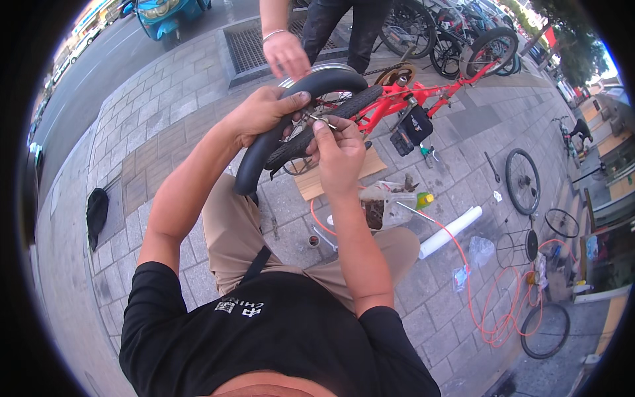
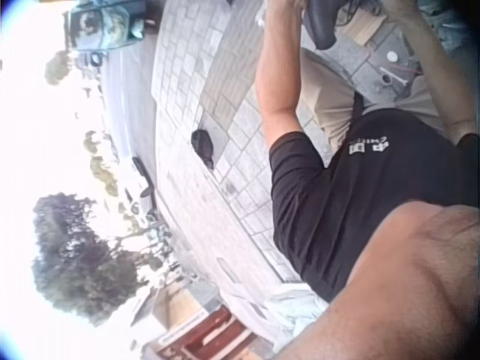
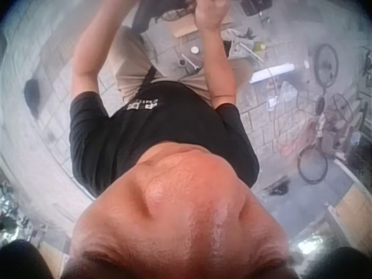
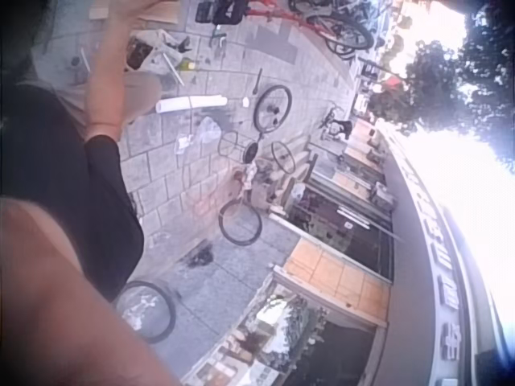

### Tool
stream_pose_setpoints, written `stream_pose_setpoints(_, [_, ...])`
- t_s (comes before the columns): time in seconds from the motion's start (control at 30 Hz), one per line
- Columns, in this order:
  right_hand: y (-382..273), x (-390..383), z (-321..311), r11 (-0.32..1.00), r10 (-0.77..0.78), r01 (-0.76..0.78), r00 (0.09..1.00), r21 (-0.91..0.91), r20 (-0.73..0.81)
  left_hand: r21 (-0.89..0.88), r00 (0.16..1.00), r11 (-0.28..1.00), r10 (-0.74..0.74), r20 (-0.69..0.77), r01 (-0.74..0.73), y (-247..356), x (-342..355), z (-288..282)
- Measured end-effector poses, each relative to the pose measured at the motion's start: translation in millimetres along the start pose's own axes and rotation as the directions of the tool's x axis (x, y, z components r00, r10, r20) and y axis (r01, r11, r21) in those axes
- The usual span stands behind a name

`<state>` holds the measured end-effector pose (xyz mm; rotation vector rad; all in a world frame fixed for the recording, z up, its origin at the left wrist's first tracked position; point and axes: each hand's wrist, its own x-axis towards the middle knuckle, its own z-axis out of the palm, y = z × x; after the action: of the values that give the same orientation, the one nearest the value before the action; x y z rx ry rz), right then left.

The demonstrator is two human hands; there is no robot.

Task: The person applies glue to a patch and affixes it to a bicycle inner tube. They then use a hand pump to inflate the tube and check for leaks.

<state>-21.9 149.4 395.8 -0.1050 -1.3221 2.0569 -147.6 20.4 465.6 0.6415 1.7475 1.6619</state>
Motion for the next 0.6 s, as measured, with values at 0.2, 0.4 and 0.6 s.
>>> stream_pose_setpoints(0.2, [0.0,-4.5,6.1,0.984,-0.047,0.037,0.997,-0.172,-0.056,0.005,1.0,1.0,-0.013,-0.015,0.013,2.8,-2.2,0.7])
stream_pose_setpoints(0.4, [1.7,-12.1,5.6,0.96,-0.099,0.108,0.994,-0.257,0.049,0.163,0.996,0.985,0.058,-0.061,-0.048,8.7,-9.4,8.0])
stream_pose_setpoints(0.6, [-22.4,-12.5,-10.1,0.658,-0.213,0.278,0.96,-0.7,0.181,0.256,0.992,0.962,0.11,-0.055,-0.093,8.4,-15.7,15.6])
